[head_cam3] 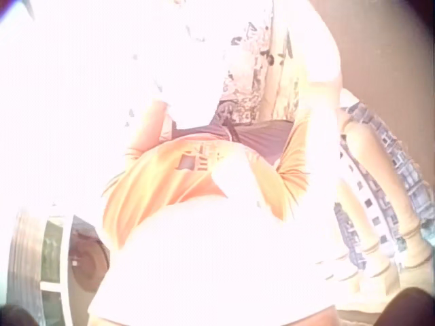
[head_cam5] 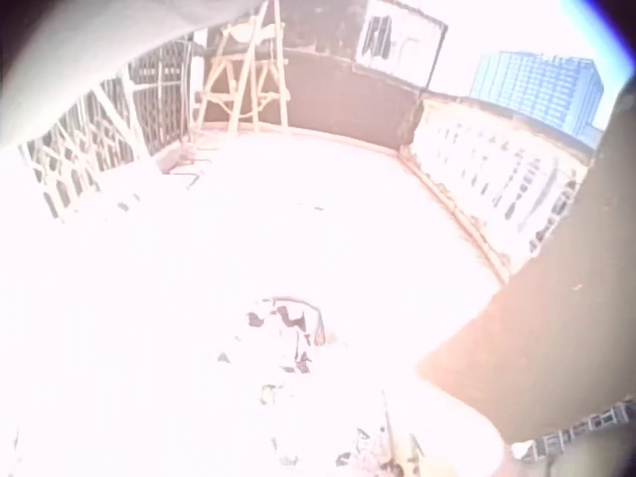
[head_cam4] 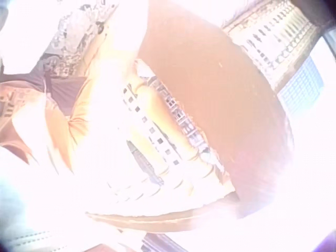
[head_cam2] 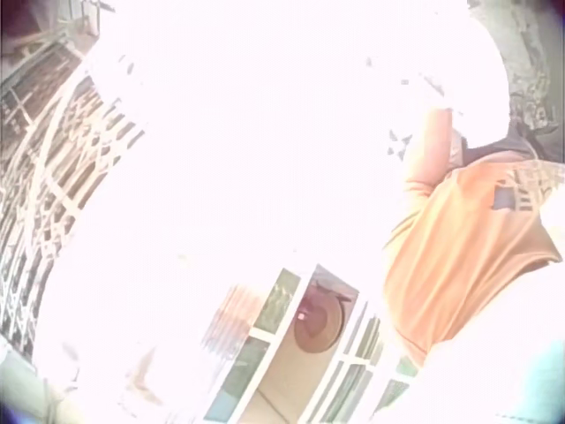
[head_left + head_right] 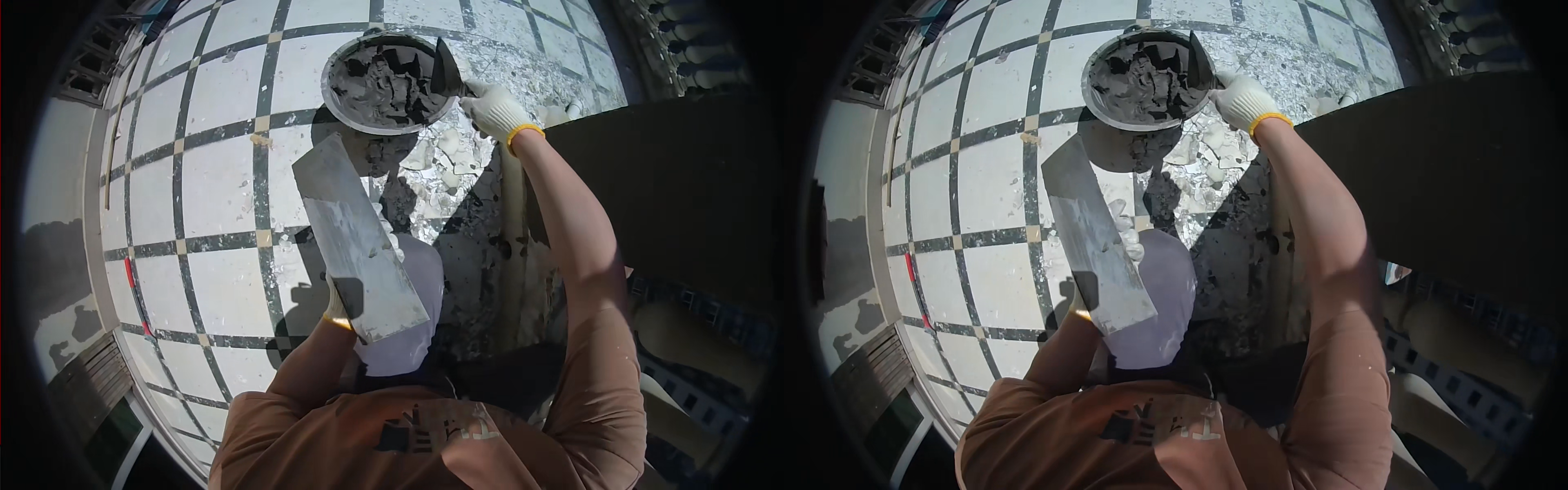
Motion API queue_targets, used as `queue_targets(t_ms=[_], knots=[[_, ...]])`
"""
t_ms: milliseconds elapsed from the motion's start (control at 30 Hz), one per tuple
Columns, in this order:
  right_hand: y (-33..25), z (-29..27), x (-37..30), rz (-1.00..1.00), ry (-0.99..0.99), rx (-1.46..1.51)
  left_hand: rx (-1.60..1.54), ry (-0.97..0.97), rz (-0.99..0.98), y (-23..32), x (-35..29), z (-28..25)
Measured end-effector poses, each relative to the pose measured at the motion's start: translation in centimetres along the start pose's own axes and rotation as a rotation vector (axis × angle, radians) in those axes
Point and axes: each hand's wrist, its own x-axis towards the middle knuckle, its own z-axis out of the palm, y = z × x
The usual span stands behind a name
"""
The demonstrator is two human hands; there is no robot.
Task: Apply mortar to stone balusters and pillars on a balcony using a trowel and hawk.
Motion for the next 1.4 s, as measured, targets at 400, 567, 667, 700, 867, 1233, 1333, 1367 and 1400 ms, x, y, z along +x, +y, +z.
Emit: queue_targets(t_ms=[400, 567, 667, 700, 867, 1233, 1333, 1367, 1400], knots=[[-0.5, 4.4, 8.9, 0.504, -0.534, 0.095, -0.047, 0.086, 0.044, -0.2, -3.7, -1.8], [-2.3, 7.0, 9.4, 0.75, -0.814, 0.415, -0.115, 0.107, 0.05, 0.8, -4.6, -2.3], [-2.2, 7.0, 10.7, 0.913, -0.949, 0.625, -0.154, 0.132, 0.073, 0.1, -3.7, -0.6], [-1.9, 6.4, 10.9, 0.962, -0.995, 0.696, -0.17, 0.145, 0.088, -0.1, -3.3, 0.1], [-3.9, 10.3, 7.2, 0.615, -0.518, 0.654, -0.138, 0.125, 0.082, 0.2, -3.3, 1.6], [-2.4, 14.4, 6.7, 0.666, -0.385, 1.534, 0.032, 0.11, 0.025, 4.4, -4.0, -5.4], [0.3, 13.0, 6.9, 0.594, -0.478, 1.684, 0.157, 0.153, 0.085, 6.9, -3.4, -4.3], [1.0, 12.5, 6.7, 0.562, -0.53, 1.756, 0.216, 0.179, 0.12, 7.7, -3.2, -3.8], [1.5, 12.1, 6.5, 0.528, -0.58, 1.828, 0.275, 0.204, 0.153, 8.4, -2.8, -3.5]])
